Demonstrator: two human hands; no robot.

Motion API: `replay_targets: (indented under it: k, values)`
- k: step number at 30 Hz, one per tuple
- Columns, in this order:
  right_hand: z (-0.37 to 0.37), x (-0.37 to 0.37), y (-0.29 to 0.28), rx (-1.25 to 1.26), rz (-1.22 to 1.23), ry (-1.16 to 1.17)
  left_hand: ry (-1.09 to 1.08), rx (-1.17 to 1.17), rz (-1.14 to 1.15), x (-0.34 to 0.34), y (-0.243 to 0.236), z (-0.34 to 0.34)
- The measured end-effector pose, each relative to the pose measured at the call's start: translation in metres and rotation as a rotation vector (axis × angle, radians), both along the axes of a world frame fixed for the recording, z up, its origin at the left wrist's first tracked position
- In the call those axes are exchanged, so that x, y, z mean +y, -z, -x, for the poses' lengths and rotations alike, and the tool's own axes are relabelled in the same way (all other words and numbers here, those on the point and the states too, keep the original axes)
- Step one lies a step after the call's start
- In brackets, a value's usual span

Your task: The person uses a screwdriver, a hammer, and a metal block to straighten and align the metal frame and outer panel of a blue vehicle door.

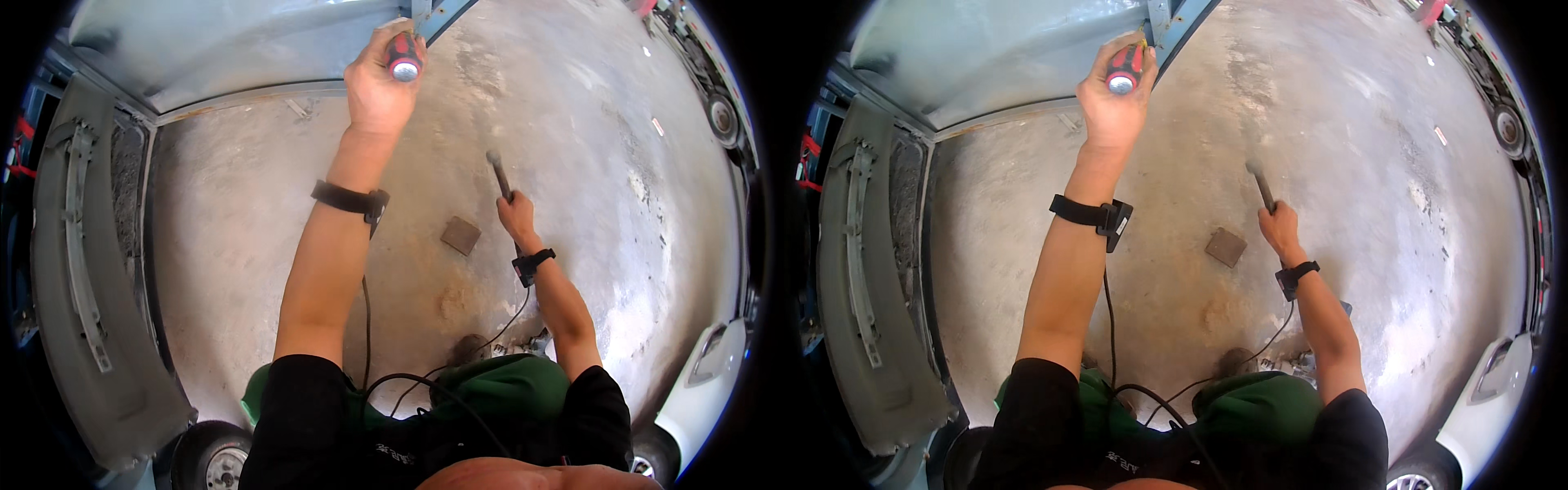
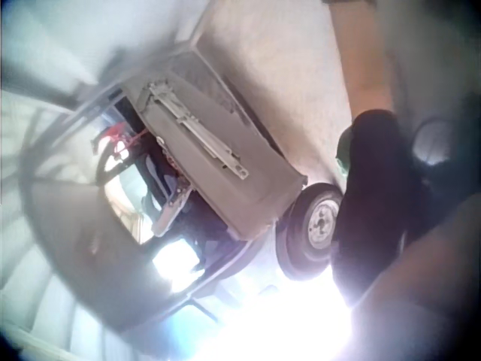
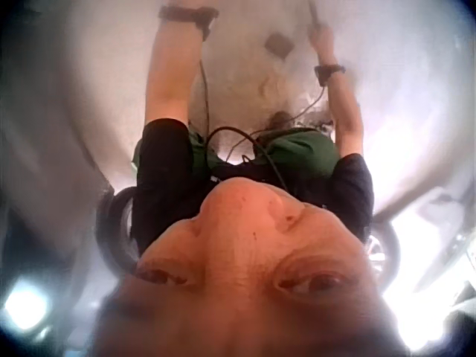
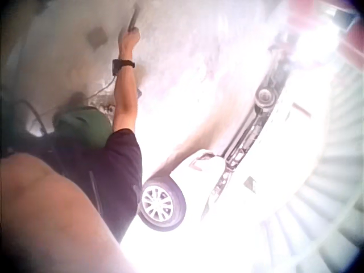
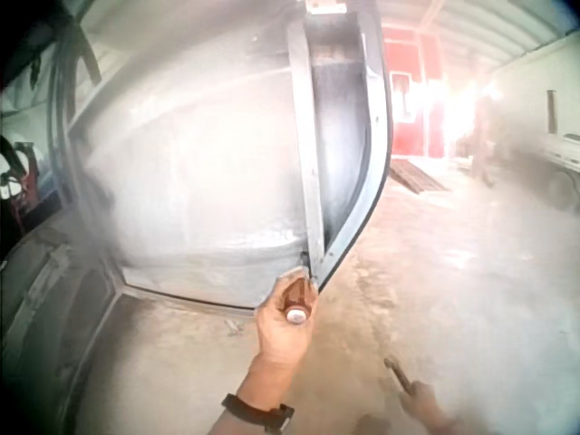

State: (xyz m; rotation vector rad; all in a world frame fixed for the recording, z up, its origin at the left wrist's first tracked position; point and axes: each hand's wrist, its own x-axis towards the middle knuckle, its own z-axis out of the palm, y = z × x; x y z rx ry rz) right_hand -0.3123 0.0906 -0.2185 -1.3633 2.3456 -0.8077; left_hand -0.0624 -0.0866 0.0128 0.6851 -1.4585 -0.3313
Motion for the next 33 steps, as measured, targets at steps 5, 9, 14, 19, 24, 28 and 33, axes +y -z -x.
replay_targets:
  k: [5, 9, 14, 19, 24, 28, 33]
  values:
    - [-0.058, -0.002, -0.166, -0.284, 0.567, -0.344, 0.027, 0.031, 0.068, -0.008, 0.014, 0.005]
    - [-0.112, 0.009, -0.239, -0.161, 0.672, -0.551, -0.069, 0.012, 0.069, -0.006, 0.003, 0.004]
    - [-0.143, 0.0, -0.233, 0.11, 0.716, -0.521, 0.04, 0.041, 0.046, -0.011, -0.01, 0.0]
    - [-0.2, 0.001, -0.219, -0.023, 0.835, -0.261, 0.088, -0.029, 0.085, -0.012, -0.003, -0.004]
    - [-0.221, 0.012, -0.245, -0.293, 0.711, -0.181, 0.091, 0.014, 0.116, -0.012, 0.0, -0.006]
    - [-0.204, 0.025, -0.273, -0.491, 0.916, -0.183, 0.068, 0.047, 0.093, -0.015, -0.004, -0.009]
    - [-0.204, 0.027, -0.25, -0.846, 0.602, -0.221, 0.05, 0.023, 0.1, -0.012, -0.007, -0.004]
